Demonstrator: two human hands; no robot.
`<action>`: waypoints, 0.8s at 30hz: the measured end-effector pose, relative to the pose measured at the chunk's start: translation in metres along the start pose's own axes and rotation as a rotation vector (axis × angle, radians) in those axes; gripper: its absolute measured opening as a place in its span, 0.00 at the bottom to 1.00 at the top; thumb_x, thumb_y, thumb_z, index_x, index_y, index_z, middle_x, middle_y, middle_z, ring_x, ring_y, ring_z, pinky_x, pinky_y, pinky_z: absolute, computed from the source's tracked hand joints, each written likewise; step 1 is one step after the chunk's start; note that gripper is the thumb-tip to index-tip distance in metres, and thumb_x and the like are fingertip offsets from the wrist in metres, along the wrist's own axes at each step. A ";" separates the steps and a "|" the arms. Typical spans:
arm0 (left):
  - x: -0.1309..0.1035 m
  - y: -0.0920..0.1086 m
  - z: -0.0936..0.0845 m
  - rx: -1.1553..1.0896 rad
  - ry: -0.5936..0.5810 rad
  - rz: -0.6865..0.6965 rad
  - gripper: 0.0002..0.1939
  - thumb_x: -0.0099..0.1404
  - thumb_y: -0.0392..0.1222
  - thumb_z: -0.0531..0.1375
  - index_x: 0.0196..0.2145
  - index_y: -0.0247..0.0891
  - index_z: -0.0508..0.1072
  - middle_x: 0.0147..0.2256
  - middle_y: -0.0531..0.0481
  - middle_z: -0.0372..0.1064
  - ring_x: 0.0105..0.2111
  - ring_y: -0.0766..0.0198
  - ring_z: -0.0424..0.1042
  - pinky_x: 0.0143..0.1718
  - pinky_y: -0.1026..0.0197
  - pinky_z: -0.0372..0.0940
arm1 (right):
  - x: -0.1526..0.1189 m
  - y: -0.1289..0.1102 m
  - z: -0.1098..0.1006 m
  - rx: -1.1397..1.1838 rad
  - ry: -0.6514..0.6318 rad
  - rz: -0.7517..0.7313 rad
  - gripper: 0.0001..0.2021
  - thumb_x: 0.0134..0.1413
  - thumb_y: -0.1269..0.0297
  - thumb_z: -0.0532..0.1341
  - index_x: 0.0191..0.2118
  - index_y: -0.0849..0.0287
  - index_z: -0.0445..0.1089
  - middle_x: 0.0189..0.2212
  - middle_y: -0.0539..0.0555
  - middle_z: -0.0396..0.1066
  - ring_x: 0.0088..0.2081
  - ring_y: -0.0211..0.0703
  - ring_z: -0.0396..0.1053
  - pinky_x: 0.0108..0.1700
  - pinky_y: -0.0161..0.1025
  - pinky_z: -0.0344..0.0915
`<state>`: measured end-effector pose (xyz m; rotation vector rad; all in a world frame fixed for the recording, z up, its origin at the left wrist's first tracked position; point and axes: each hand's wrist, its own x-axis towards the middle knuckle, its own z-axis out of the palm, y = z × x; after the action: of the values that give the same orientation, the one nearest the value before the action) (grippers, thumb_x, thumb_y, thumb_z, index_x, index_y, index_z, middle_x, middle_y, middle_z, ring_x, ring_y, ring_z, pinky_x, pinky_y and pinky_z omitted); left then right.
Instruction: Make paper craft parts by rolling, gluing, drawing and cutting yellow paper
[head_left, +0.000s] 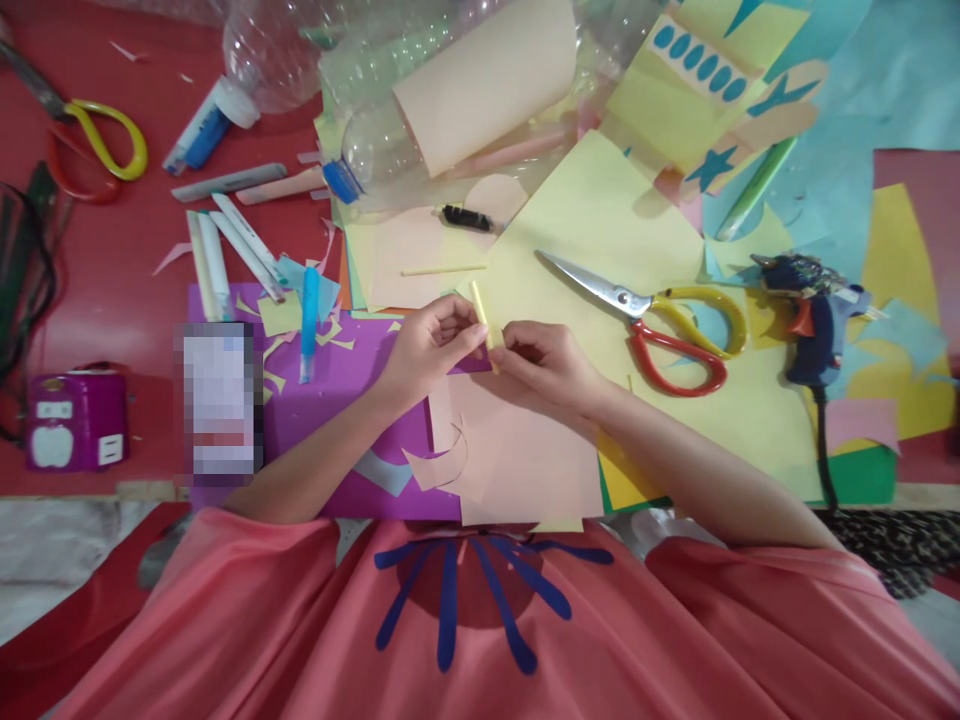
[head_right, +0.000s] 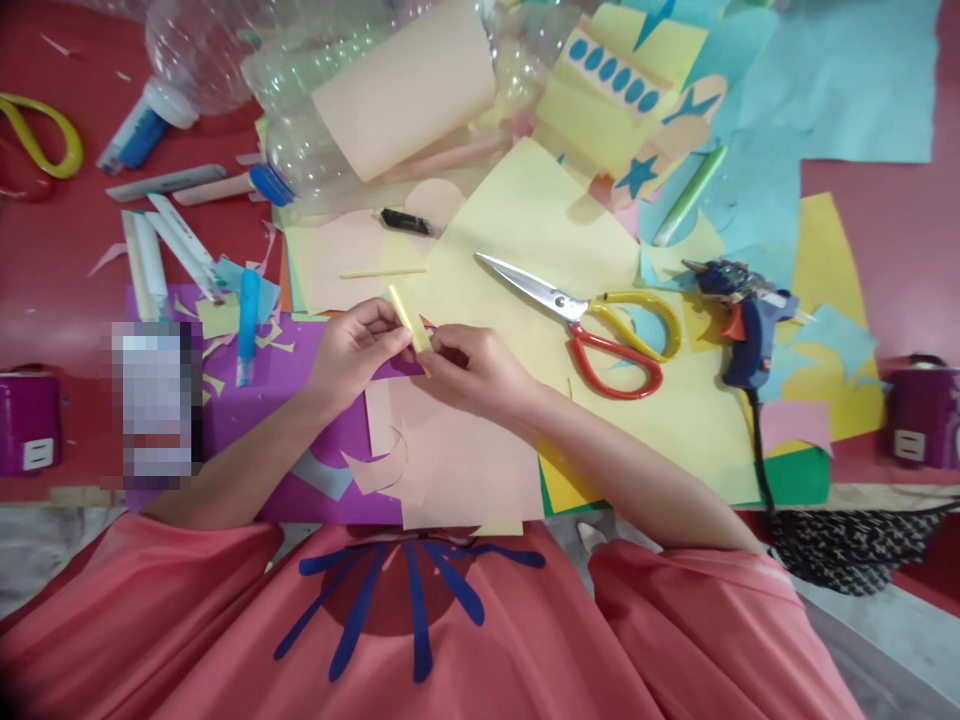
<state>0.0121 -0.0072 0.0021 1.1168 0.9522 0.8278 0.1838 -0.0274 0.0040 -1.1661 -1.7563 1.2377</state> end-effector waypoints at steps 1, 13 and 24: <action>0.000 0.000 0.000 -0.003 -0.005 0.000 0.12 0.56 0.44 0.67 0.29 0.37 0.68 0.24 0.56 0.68 0.24 0.72 0.68 0.30 0.66 0.65 | 0.000 0.000 -0.001 -0.003 -0.006 -0.009 0.16 0.57 0.62 0.56 0.20 0.56 0.54 0.16 0.43 0.52 0.20 0.30 0.48 0.23 0.33 0.49; 0.003 0.003 0.000 -0.049 0.081 -0.063 0.16 0.51 0.46 0.70 0.26 0.36 0.69 0.22 0.57 0.68 0.21 0.73 0.68 0.27 0.68 0.67 | 0.001 -0.005 -0.007 -0.092 -0.038 0.097 0.16 0.59 0.59 0.56 0.22 0.58 0.59 0.18 0.45 0.55 0.22 0.32 0.50 0.26 0.35 0.48; 0.004 0.002 0.000 -0.062 0.110 -0.101 0.11 0.55 0.39 0.67 0.26 0.36 0.67 0.21 0.59 0.67 0.20 0.76 0.67 0.26 0.70 0.67 | -0.042 -0.038 -0.124 -0.773 0.037 0.782 0.09 0.54 0.54 0.63 0.34 0.53 0.74 0.28 0.52 0.75 0.26 0.39 0.66 0.30 0.41 0.58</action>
<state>0.0134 -0.0031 0.0029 0.9694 1.0591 0.8371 0.2981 -0.0301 0.0777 -2.4702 -1.8612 0.8902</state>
